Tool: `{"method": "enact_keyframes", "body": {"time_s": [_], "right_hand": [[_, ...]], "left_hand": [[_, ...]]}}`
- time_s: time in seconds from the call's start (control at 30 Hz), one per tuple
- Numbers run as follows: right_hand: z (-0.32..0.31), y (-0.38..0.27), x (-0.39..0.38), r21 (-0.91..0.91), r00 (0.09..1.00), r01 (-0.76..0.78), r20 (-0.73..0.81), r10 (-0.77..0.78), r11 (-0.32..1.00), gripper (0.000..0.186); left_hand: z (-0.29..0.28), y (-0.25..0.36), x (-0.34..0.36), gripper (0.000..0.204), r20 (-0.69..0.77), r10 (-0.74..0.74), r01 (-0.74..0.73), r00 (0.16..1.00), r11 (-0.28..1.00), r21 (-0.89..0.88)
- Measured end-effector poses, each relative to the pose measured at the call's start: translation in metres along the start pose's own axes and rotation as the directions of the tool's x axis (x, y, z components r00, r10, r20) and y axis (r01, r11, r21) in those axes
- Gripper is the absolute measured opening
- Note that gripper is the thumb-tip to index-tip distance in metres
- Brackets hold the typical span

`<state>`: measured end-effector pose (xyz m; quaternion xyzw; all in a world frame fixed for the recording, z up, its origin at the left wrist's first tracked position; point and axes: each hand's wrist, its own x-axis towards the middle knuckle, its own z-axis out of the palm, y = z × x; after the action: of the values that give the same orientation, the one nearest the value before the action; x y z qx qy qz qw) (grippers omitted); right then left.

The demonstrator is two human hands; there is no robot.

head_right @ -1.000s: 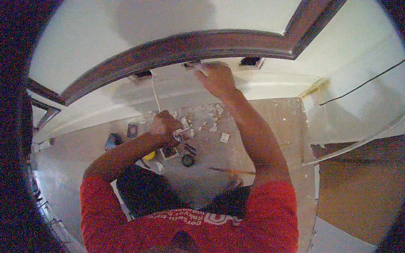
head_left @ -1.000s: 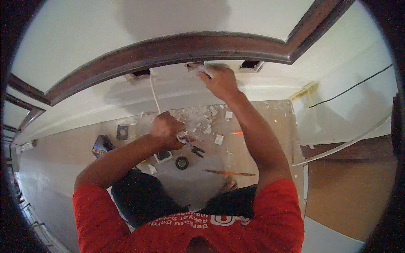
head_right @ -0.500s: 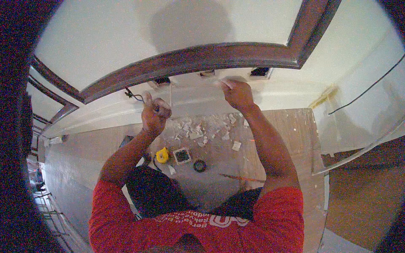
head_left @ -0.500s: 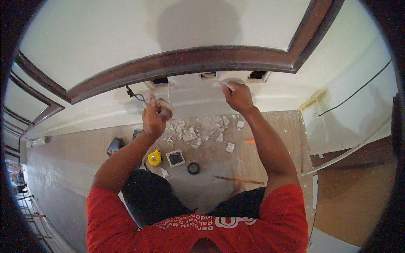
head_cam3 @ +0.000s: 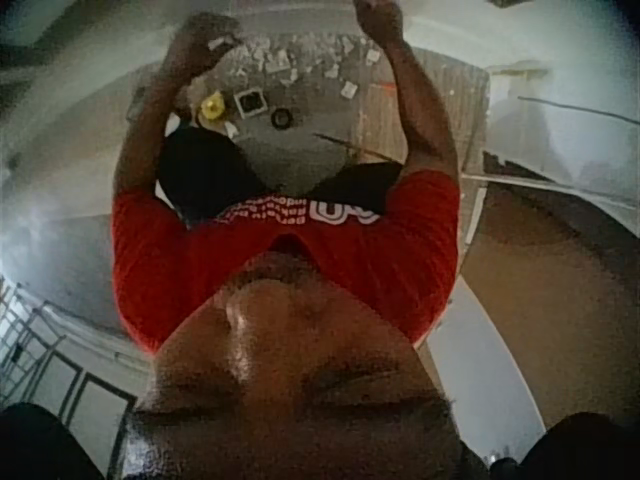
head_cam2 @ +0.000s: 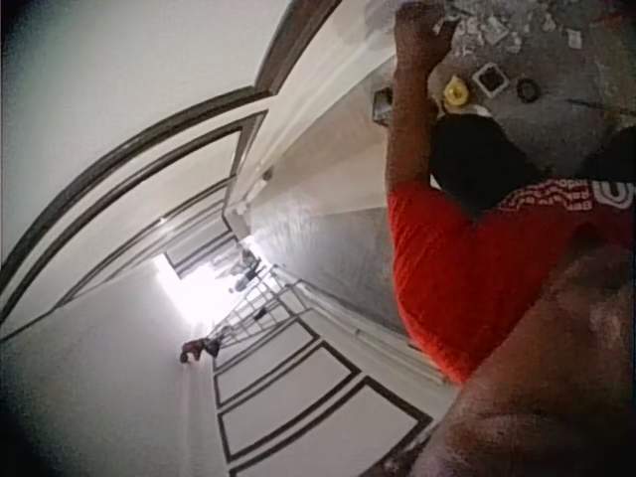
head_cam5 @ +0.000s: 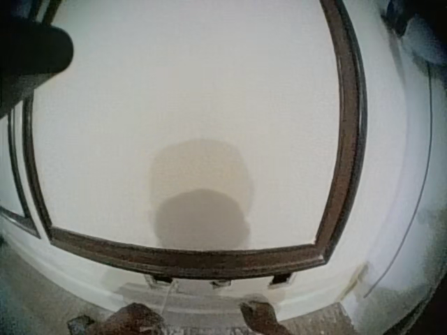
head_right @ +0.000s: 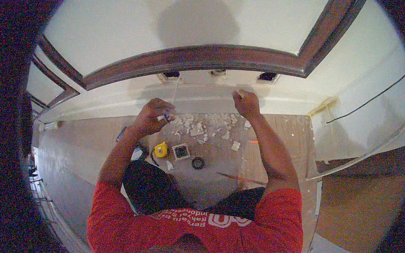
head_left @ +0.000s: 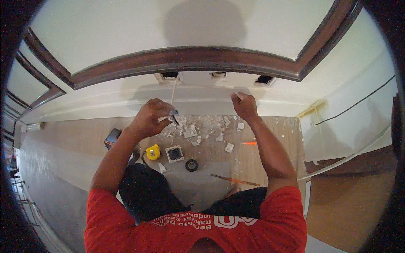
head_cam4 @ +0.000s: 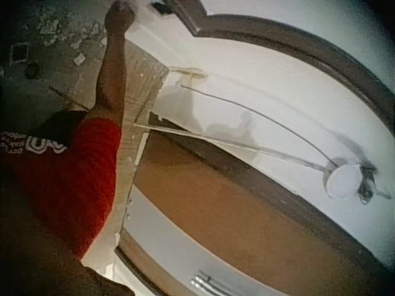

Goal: The person prepares electrical wires and connects them to the back of an outlet box while working on a wall near the floor.

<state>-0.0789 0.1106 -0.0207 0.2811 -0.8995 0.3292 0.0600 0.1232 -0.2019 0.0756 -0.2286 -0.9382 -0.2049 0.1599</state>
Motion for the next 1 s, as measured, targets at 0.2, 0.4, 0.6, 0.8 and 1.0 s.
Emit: {"method": "enact_keyframes", "body": {"time_s": [0.2, 0.4, 0.6, 0.8, 1.0], "right_hand": [[0.020, 0.003, 0.000, -0.066, 0.985, 0.105, 0.142, -0.095, 0.992, 0.037], [0.023, -0.005, 0.001, -0.070, 0.977, 0.037, 0.213, -0.021, 0.997, 0.037], [0.022, -0.019, -0.003, 0.029, 0.988, 0.078, 0.134, -0.081, 0.997, 0.027], [0.033, -0.026, -0.006, -0.015, 0.948, 0.129, 0.295, -0.119, 0.992, 0.035], [0.039, -0.056, -0.003, 0.014, 0.935, 0.229, 0.275, -0.224, 0.973, 0.032]], "left_hand": [[0.000, -0.015, -0.004, 0.031, 0.096, -0.121, 0.092, 0.988, 0.961, 0.261], [0.010, -0.042, 0.007, 0.032, -0.091, -0.081, 0.106, 0.993, 0.942, 0.320], [0.035, -0.057, 0.016, 0.036, -0.054, -0.112, 0.124, 0.992, 0.918, 0.377], [0.032, -0.056, 0.012, 0.041, -0.210, 0.046, 0.011, 0.977, 0.965, 0.261], [0.012, -0.052, 0.010, 0.049, -0.460, -0.151, 0.267, 0.875, 0.943, 0.199]]}}
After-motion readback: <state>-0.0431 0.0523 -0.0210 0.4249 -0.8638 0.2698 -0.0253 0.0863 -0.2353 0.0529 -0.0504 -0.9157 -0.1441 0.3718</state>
